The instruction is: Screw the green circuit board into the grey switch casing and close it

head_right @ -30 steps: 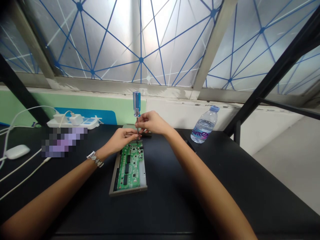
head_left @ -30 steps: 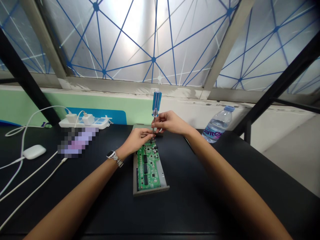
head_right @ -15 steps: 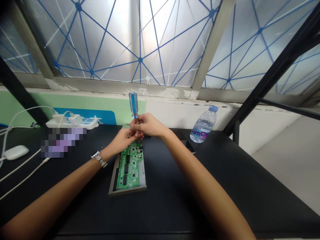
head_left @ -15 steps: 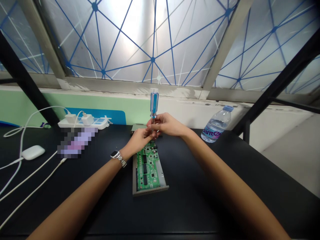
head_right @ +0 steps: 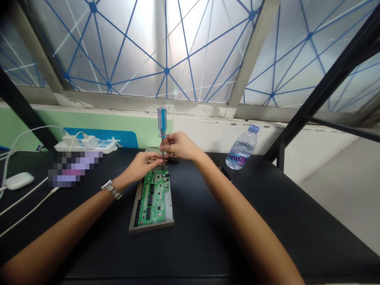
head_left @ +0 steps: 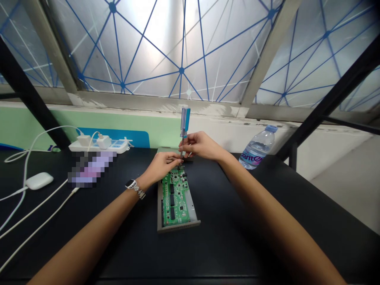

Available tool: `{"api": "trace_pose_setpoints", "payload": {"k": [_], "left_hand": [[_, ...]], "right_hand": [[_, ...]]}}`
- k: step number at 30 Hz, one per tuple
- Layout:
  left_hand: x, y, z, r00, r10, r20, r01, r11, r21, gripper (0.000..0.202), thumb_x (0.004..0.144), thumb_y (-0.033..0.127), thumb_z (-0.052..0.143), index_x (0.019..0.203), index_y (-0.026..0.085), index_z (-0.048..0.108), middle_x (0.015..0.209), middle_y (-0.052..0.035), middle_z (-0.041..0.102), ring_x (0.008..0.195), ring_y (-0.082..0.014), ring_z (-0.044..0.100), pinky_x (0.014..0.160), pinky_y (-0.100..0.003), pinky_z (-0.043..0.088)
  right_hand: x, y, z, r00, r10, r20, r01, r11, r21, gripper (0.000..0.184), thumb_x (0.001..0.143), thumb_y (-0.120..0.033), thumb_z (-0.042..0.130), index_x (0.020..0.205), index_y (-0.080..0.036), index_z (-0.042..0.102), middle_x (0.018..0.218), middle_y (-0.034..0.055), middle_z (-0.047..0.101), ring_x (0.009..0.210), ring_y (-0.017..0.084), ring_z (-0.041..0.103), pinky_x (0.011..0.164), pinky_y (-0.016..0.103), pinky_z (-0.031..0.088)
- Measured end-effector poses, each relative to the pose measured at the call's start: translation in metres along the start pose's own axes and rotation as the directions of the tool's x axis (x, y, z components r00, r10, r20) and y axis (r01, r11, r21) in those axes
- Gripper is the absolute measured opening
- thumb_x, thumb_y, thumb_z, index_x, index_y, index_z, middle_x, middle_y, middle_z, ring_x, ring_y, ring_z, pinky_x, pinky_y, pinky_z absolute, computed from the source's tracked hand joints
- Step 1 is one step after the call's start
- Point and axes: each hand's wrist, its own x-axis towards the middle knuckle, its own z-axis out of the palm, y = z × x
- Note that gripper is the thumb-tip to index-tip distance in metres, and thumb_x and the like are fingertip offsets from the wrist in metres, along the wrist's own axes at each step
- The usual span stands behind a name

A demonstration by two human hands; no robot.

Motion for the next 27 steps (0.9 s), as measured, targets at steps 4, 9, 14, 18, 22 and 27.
{"api": "trace_pose_setpoints", "payload": {"k": [4,9,14,18,22,27], "left_hand": [[0.001,-0.003,-0.001,1.000,0.015,-0.007,-0.015,1.000,0.012,0.021,0.088,0.033,0.069,0.096,0.014,0.074,0.100,-0.0102,0.079,0.098,-0.0260,0.075,0.093,-0.038,0.058],[0.004,-0.011,0.004,0.999,0.042,0.033,-0.041,0.999,-0.034,0.027,0.091,0.038,0.067,0.104,0.014,0.072,0.109,-0.0124,0.077,0.104,-0.0265,0.073,0.095,-0.039,0.056],[0.008,-0.018,0.012,1.000,0.027,0.015,-0.026,0.999,-0.034,0.037,0.094,0.047,0.062,0.097,0.012,0.074,0.097,-0.0140,0.078,0.093,-0.0273,0.075,0.089,-0.041,0.058],[0.008,-0.012,0.014,1.000,-0.014,-0.009,0.013,0.995,-0.098,0.030,0.089,0.040,0.068,0.094,0.011,0.073,0.095,-0.0139,0.078,0.092,-0.0266,0.076,0.088,-0.041,0.059],[0.003,-0.003,0.009,1.000,-0.021,-0.011,0.020,0.997,-0.075,0.022,0.087,0.032,0.069,0.096,0.012,0.073,0.101,-0.0127,0.078,0.096,-0.0255,0.075,0.092,-0.040,0.058],[0.000,-0.003,0.001,1.000,-0.014,-0.015,0.014,0.999,-0.038,0.022,0.086,0.033,0.071,0.096,0.013,0.074,0.100,-0.0103,0.078,0.097,-0.0253,0.075,0.091,-0.037,0.058]], "right_hand": [[0.000,-0.001,0.000,0.998,0.047,0.043,-0.049,0.997,0.057,0.010,0.079,-0.017,0.071,0.087,-0.013,0.067,0.081,0.0062,0.075,0.061,0.013,0.070,0.052,0.022,0.053],[-0.001,-0.006,0.006,0.993,0.058,0.104,-0.069,0.992,0.102,0.010,0.082,-0.016,0.069,0.091,-0.013,0.067,0.077,0.0050,0.074,0.059,0.013,0.070,0.053,0.023,0.054],[-0.001,-0.005,0.015,0.995,0.039,0.092,-0.048,0.995,0.092,0.007,0.085,-0.020,0.068,0.086,-0.014,0.066,0.069,0.0027,0.070,0.056,0.013,0.067,0.053,0.024,0.053],[0.001,0.002,0.014,0.999,-0.016,-0.041,0.015,1.000,-0.013,0.013,0.081,-0.024,0.073,0.077,-0.015,0.065,0.070,0.0020,0.068,0.057,0.013,0.066,0.050,0.023,0.051],[0.001,0.002,0.009,0.997,0.039,-0.073,-0.040,0.999,-0.007,0.017,0.078,-0.022,0.076,0.072,-0.015,0.062,0.064,0.0018,0.067,0.057,0.013,0.066,0.049,0.022,0.051],[0.000,-0.002,0.005,1.000,0.030,0.007,-0.030,0.999,0.028,0.011,0.080,-0.019,0.073,0.076,-0.013,0.066,0.064,0.0022,0.068,0.058,0.012,0.068,0.049,0.019,0.051]]}}
